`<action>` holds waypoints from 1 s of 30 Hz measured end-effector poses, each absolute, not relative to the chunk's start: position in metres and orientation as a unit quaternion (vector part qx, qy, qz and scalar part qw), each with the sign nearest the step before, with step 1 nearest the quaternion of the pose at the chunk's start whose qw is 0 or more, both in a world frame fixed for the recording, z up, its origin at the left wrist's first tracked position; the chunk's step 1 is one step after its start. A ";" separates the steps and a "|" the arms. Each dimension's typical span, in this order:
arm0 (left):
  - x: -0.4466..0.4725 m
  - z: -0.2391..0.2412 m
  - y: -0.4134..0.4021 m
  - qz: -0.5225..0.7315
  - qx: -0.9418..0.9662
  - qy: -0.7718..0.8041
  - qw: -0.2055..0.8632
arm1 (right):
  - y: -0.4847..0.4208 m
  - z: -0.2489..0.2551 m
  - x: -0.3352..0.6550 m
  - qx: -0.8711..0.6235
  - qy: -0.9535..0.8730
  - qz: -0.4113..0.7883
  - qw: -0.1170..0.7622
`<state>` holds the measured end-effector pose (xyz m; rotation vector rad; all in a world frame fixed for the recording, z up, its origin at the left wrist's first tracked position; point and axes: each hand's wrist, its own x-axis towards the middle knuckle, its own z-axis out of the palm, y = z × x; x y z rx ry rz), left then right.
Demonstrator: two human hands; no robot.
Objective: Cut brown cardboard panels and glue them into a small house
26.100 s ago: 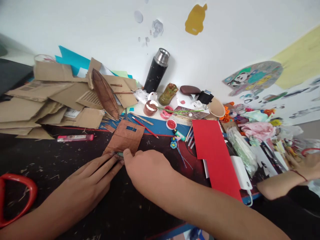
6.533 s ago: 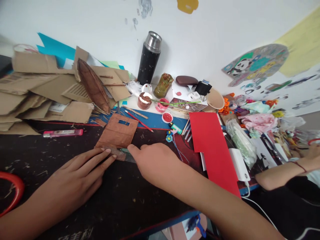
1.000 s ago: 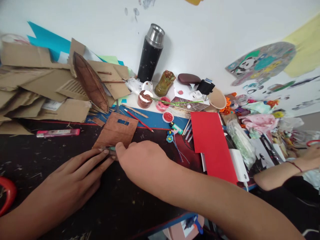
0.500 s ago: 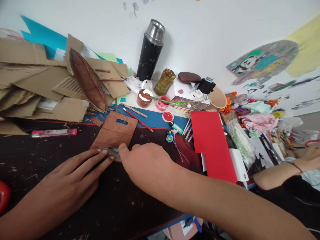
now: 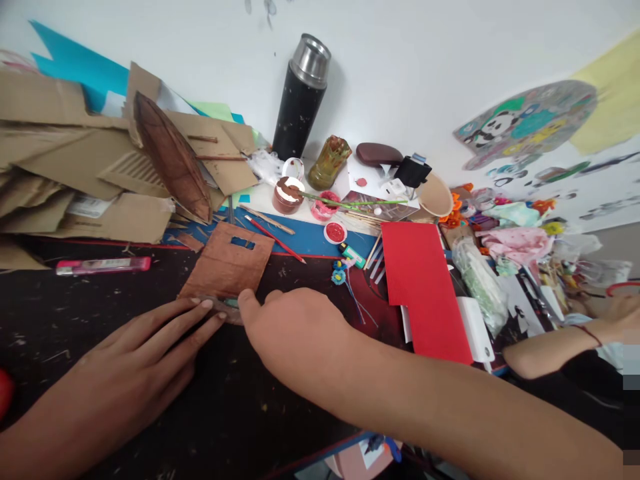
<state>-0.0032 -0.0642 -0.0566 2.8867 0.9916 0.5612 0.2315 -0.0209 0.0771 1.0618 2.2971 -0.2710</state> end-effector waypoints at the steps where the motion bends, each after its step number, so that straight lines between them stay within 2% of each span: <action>1: -0.003 -0.056 -0.064 0.180 0.931 0.317 0.014 | -0.021 0.078 0.232 0.398 0.861 -0.099 0.300; 8: 0.002 -0.053 -0.068 0.176 0.921 0.346 0.041 | -0.025 0.079 0.237 0.410 0.854 -0.094 0.307; 13: 0.000 -0.057 -0.066 0.177 0.927 0.330 0.016 | -0.025 0.078 0.237 0.417 0.851 -0.099 0.304; 20: -0.003 -0.057 -0.066 0.155 0.921 0.351 0.062 | -0.027 0.077 0.237 0.430 0.852 -0.114 0.274; 30: -0.002 -0.058 -0.064 0.148 0.932 0.328 0.036 | -0.027 0.078 0.256 0.457 0.850 -0.128 0.230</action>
